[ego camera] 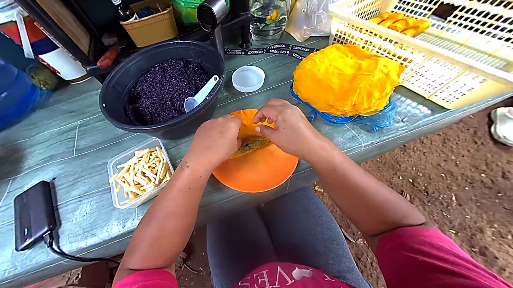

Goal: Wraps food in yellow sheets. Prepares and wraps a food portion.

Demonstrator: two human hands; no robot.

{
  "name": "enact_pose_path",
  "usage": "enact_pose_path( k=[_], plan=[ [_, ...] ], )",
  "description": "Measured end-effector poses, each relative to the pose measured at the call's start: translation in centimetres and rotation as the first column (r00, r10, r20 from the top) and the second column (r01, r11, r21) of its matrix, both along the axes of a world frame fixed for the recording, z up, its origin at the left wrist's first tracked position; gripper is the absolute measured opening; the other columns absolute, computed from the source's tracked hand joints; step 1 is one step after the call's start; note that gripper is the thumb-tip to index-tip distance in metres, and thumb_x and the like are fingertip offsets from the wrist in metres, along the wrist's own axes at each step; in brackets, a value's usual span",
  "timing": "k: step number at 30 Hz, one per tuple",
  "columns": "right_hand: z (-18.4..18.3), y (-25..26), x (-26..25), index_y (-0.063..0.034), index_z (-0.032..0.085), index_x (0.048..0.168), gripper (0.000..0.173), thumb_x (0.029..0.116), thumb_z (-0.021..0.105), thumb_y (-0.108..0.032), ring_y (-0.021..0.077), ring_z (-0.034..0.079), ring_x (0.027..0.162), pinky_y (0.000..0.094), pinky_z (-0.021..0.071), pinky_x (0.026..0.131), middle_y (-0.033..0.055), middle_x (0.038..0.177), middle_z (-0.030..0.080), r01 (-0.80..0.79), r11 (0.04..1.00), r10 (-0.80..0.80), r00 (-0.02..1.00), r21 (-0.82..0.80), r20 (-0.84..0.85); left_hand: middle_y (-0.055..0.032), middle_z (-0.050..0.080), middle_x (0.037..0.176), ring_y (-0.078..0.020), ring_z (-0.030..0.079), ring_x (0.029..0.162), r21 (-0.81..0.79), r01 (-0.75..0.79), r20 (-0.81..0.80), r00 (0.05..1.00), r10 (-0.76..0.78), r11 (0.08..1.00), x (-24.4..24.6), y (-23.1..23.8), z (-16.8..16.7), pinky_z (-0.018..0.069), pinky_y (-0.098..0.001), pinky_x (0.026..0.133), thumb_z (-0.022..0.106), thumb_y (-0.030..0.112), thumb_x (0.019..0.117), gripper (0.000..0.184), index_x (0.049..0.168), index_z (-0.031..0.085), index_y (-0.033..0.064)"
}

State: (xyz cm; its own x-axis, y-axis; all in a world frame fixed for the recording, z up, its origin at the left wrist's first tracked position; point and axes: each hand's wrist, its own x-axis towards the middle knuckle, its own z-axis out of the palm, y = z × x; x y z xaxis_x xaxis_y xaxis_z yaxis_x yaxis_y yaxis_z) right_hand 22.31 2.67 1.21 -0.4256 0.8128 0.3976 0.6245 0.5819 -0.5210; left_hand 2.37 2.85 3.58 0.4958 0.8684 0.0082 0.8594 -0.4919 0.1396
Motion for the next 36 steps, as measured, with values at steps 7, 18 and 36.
enact_pose_path(
  k=[7,18,36],
  plan=[
    [-2.9,-1.6,-0.1,-0.0008,0.072,0.124,0.029,0.1030,0.056,-0.012,0.0266,0.067,0.122,0.0371,0.0513,0.107,0.0142,0.127,0.071,-0.294,0.932,0.239,0.939,0.212,0.248,-0.0186,0.069,0.100,-0.0357,0.069,0.095,-0.047,-0.038,0.045,0.998,0.040,0.998,-0.4,0.7,0.2,0.0549,-0.0556,0.083,0.067,0.015,0.0980,0.017,0.103,0.070,-0.0012],
    [0.8,0.6,0.5,-0.0002,0.060,0.130,0.047,0.0872,0.078,-0.003,0.0321,0.066,0.115,0.0502,0.0527,0.102,0.0188,0.122,0.067,-0.262,0.911,0.312,0.942,-0.319,0.119,-0.0166,0.070,0.106,-0.0293,0.068,0.101,-0.254,0.020,0.259,0.965,0.048,0.967,-0.7,-0.6,1.6,0.0552,-0.0492,0.092,0.084,0.015,0.0852,0.029,0.106,0.071,-0.0008],
    [3.4,4.0,-0.2,-0.0108,0.042,0.156,0.090,0.0783,0.086,0.002,0.0271,0.070,0.101,0.0458,0.0566,0.093,0.0130,0.113,0.072,-0.346,0.775,0.485,0.862,-0.529,0.146,-0.0153,0.071,0.106,-0.0284,0.067,0.106,-0.210,0.141,0.071,0.989,-0.129,0.967,-0.4,-0.3,0.5,0.0533,-0.0460,0.096,0.081,0.018,0.0885,0.023,0.103,0.076,0.0010]
  ],
)
